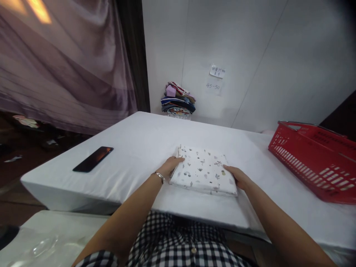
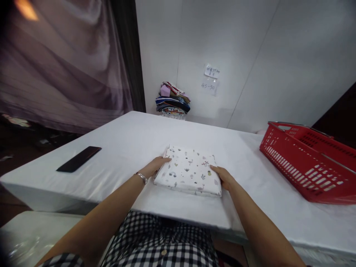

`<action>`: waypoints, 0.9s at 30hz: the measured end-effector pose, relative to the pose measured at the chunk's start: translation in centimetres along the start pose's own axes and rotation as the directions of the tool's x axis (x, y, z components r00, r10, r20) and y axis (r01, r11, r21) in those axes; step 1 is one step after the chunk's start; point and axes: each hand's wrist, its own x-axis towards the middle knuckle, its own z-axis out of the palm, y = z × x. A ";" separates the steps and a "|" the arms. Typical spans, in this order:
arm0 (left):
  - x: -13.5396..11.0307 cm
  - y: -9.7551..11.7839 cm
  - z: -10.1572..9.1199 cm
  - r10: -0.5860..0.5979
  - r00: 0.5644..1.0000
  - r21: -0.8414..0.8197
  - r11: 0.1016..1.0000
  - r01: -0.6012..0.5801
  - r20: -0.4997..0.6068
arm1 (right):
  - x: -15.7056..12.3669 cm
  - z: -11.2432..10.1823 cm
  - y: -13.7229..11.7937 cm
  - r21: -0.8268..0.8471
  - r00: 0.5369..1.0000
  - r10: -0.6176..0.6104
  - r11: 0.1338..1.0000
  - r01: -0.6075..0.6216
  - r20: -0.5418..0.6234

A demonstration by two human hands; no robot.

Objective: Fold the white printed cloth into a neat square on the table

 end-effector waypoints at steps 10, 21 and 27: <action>-0.3 -0.2 0.1 -0.002 0.998 -0.173 0.985 0.012 0.057 | -0.4 0.4 1.2 0.130 0.971 -0.231 0.966 0.222 0.054; -0.3 2.1 0.0 0.204 0.978 -0.117 0.973 -0.198 0.044 | -1.2 0.4 -0.5 0.135 0.949 -0.314 0.941 0.310 0.013; 2.5 4.7 -2.4 0.159 0.975 -0.006 0.987 -0.161 0.157 | -2.4 1.4 1.2 0.102 0.976 -0.197 0.977 0.188 0.087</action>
